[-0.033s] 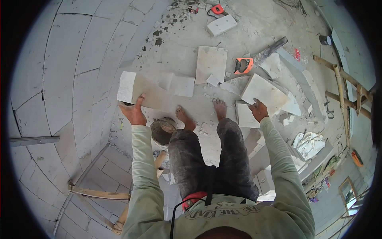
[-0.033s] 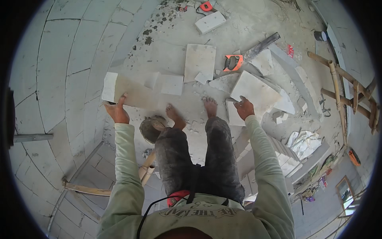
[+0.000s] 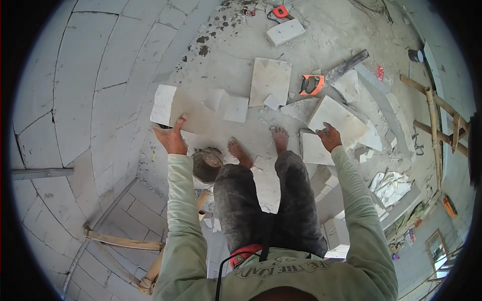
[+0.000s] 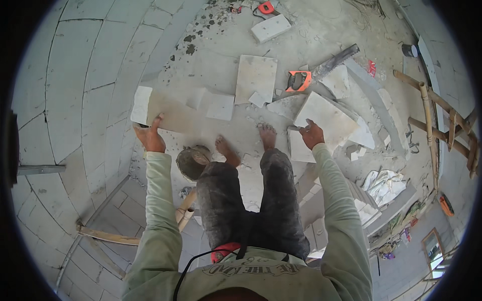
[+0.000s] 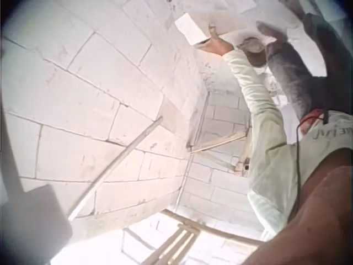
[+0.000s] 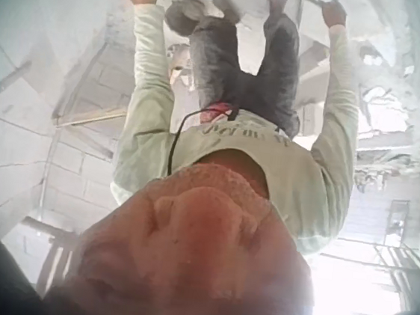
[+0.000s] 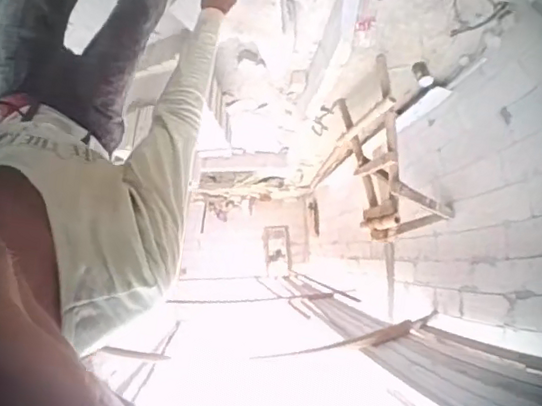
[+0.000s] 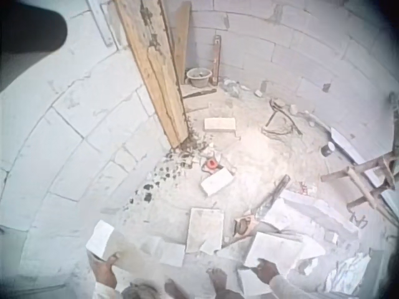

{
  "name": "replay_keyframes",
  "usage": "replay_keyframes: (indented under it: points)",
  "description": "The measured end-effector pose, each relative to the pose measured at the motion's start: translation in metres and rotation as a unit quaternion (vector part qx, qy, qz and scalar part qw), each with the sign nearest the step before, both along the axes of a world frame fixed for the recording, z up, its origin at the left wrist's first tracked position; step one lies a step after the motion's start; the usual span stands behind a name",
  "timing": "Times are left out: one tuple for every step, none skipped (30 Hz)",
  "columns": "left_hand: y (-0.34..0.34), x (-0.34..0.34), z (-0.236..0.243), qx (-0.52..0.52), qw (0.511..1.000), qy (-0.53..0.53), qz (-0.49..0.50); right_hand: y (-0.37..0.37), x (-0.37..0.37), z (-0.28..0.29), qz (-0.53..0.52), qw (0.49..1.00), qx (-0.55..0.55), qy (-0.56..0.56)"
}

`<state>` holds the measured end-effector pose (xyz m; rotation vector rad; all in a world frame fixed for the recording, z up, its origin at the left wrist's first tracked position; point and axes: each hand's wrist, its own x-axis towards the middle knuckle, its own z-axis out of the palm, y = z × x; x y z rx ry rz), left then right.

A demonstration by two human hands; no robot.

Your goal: The person fits a white stone block into a gap in a partially constructed wall, then sits on the ground and uses a hand saw to cut a line into another stone block.

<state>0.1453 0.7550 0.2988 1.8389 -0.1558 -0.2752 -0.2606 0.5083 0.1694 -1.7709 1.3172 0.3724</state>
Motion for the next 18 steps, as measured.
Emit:
replay_keyframes:
  points:
    - [-0.006, 0.000, -0.015, 0.006, 1.000, -0.006, 0.010, -0.012, 0.006, -0.022, 0.025, 0.999, -0.014, 0.015]
    - [-0.013, 0.000, -0.028, 0.002, 1.000, -0.007, 0.005, -0.022, 0.013, -0.042, 0.038, 0.999, -0.016, 0.017]
    - [-0.017, 0.002, -0.040, -0.003, 1.000, -0.007, -0.004, -0.030, 0.026, -0.058, 0.034, 0.999, -0.008, 0.011]
    - [-0.021, 0.004, -0.054, -0.004, 1.000, -0.010, 0.001, -0.039, 0.037, -0.075, 0.030, 0.999, -0.005, 0.008]
    - [-0.025, 0.006, -0.068, -0.031, 0.999, 0.012, -0.005, -0.042, 0.045, -0.095, 0.034, 0.999, -0.008, 0.006]
    - [-0.030, 0.009, -0.086, -0.061, 0.998, 0.032, -0.012, -0.045, 0.054, -0.118, 0.034, 0.998, -0.045, 0.004]
    - [-0.034, 0.013, -0.106, -0.068, 0.997, 0.029, -0.010, -0.050, 0.063, -0.141, 0.034, 0.996, -0.084, 0.003]
    - [-0.037, 0.018, -0.126, -0.092, 0.995, 0.040, -0.023, -0.058, 0.072, -0.164, 0.036, 0.995, -0.091, 0.001]
    - [-0.038, 0.019, -0.148, -0.114, 0.991, 0.053, -0.035, -0.065, 0.078, -0.189, 0.023, 0.995, -0.102, -0.010]
    - [-0.039, 0.020, -0.162, -0.116, 0.991, 0.049, -0.031, -0.065, 0.093, -0.201, 0.011, 0.994, -0.108, -0.025]
    - [-0.041, 0.022, -0.175, -0.114, 0.992, 0.048, -0.034, -0.066, 0.105, -0.211, 0.015, 0.992, -0.122, -0.020]
    - [-0.048, 0.022, -0.191, -0.118, 0.991, 0.050, -0.040, -0.073, 0.105, -0.232, 0.017, 0.991, -0.131, -0.020]
    - [-0.055, 0.022, -0.207, -0.129, 0.989, 0.050, -0.042, -0.083, 0.104, -0.255, 0.015, 0.987, -0.157, -0.001]
    - [-0.063, 0.023, -0.223, -0.138, 0.989, 0.039, -0.047, -0.093, 0.100, -0.276, 0.012, 0.983, -0.184, 0.019]
    - [-0.067, 0.026, -0.237, -0.140, 0.988, 0.027, -0.051, -0.091, 0.102, -0.294, -0.003, 0.975, -0.216, 0.057]
    - [-0.064, 0.031, -0.242, -0.150, 0.987, 0.027, -0.049, -0.090, 0.107, -0.307, -0.001, 0.973, -0.226, 0.056]
    - [-0.060, 0.039, -0.244, -0.150, 0.987, 0.025, -0.056, -0.090, 0.113, -0.317, -0.025, 0.970, -0.229, 0.078]
    - [-0.059, 0.045, -0.245, -0.145, 0.987, 0.020, -0.066, -0.089, 0.119, -0.325, -0.054, 0.967, -0.228, 0.096]
